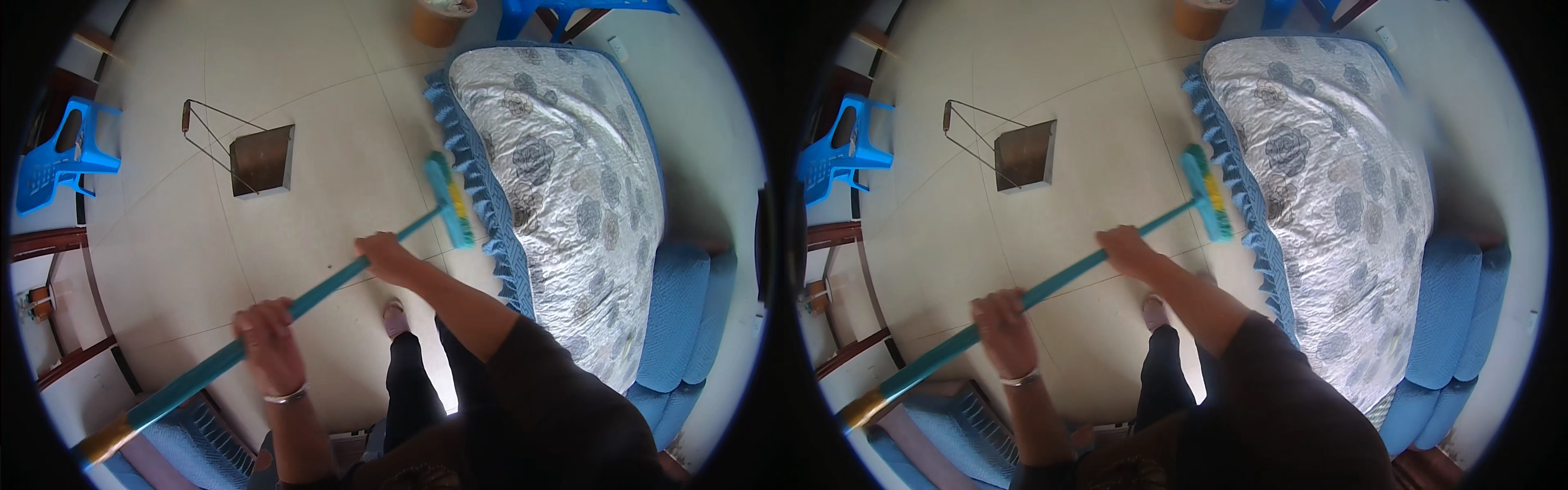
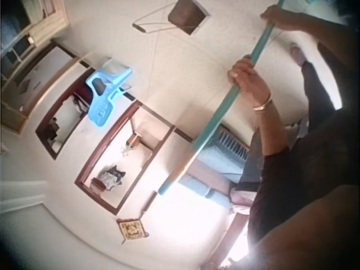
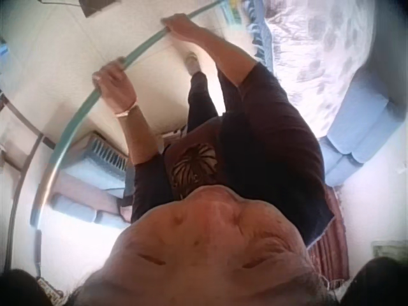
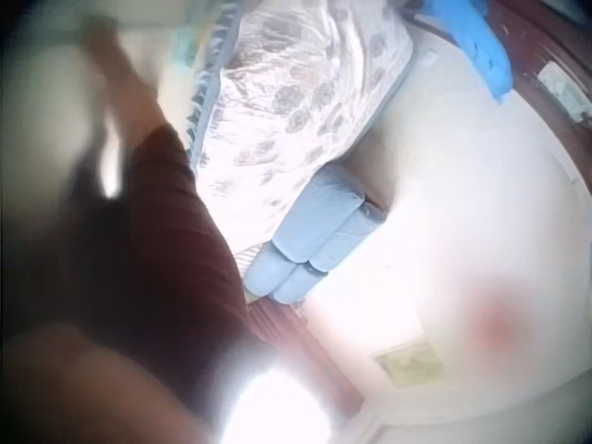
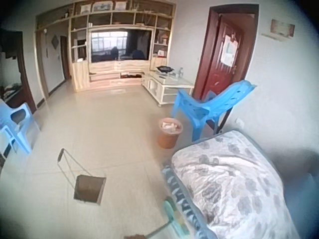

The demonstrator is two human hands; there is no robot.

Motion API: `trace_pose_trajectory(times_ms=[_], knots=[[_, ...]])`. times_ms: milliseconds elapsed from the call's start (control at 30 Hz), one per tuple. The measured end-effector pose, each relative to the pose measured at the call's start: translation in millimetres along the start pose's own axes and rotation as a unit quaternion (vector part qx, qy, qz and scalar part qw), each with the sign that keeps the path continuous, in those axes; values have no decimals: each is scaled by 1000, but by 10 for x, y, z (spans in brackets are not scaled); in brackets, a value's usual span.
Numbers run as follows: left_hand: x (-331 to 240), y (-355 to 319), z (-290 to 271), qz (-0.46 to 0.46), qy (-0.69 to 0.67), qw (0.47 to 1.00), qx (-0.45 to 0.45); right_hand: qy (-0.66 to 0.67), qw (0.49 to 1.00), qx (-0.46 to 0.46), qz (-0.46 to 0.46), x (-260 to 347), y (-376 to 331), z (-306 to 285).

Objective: The person adjusts a pink floral blanket and blue cushions on a sofa, then picks up a broom and sweeps the tiled floor of a balcony area. The person moves around the room, sweeping near the sofa and along the balcony railing.

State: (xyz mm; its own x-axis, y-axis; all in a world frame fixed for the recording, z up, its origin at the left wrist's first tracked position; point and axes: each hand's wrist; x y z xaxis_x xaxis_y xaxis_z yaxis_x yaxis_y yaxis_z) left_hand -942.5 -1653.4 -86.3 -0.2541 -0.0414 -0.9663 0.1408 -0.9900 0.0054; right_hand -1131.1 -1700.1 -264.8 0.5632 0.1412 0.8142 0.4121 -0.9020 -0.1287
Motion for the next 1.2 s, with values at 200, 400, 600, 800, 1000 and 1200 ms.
trace_pose_trajectory(times_ms=[200, 400, 600, 800, 1000, 1200], knots=[[583, 257, 312, -128, 5, 988, -88, 13, 996, 82, 44, -642, 50, -127], [430, 765, 324, -13, 50, 993, -110, 52, 997, 12, -64, -529, 960, -84], [39, 1200, 641, 93, 61, 992, -60, 75, 993, 38, -84, -121, 1334, -685], [744, 1326, 1106, -132, 12, 984, -121, 46, 995, 84, 34, -1110, 794, -883], [569, 1695, 1276, -77, 27, 990, -111, 72, 995, 61, 13, -1041, 1214, -1041], [67, 2299, 1554, 41, 111, 988, -98, 121, 991, 17, -60, -589, 2239, -1389]])
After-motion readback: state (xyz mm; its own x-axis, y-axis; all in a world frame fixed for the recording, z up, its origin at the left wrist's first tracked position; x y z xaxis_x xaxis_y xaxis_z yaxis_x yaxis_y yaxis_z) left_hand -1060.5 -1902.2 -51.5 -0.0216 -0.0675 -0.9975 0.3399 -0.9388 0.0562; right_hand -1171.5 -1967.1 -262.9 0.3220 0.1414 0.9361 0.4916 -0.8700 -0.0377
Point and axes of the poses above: each hand's wrist, its own y-axis towards the middle knuckle, its own z-axis out of the palm, x = y × z, and after that the axes turned 10 degrees about y, right-handed
